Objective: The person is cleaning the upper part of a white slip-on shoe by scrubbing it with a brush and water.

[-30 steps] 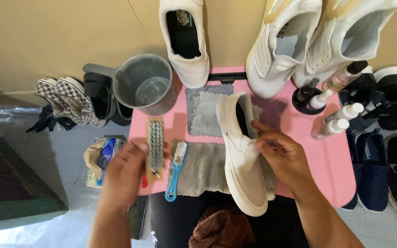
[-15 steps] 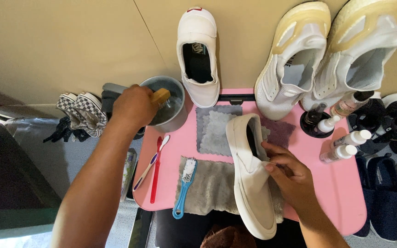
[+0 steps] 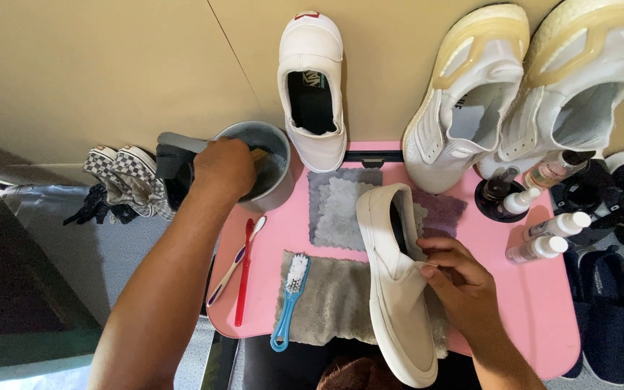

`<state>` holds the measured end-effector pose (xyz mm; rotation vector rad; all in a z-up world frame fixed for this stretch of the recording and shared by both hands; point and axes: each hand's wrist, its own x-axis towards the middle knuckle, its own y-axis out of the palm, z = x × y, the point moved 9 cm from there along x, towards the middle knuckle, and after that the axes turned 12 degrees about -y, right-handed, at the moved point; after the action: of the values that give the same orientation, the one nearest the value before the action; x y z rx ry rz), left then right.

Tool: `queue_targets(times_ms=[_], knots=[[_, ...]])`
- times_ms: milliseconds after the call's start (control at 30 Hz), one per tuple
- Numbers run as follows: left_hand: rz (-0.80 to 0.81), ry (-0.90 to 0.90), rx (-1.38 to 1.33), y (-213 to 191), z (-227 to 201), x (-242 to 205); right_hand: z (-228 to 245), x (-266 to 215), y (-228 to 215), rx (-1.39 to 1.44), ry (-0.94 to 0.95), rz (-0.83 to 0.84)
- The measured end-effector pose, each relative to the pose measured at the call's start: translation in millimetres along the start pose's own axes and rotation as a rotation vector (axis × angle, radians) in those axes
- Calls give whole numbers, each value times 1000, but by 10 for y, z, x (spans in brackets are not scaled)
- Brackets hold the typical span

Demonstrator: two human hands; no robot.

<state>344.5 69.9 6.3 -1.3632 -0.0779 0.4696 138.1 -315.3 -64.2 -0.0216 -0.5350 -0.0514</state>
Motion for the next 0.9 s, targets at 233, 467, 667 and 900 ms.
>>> queue_targets(times_ms=[233,467,667,900], knots=[[72,-10,48,3,-59,-24,-44,-26,-17,41,16,-29],[92,-30,45,-12,-30,-59,-25,-11,-7,22,8,-23],[40,-24,-25,-340,177,-187,-55,-14,-14,50,40,-46],[-74,46,-148,-688,425,-726,-16,15,16,65,73,-26]])
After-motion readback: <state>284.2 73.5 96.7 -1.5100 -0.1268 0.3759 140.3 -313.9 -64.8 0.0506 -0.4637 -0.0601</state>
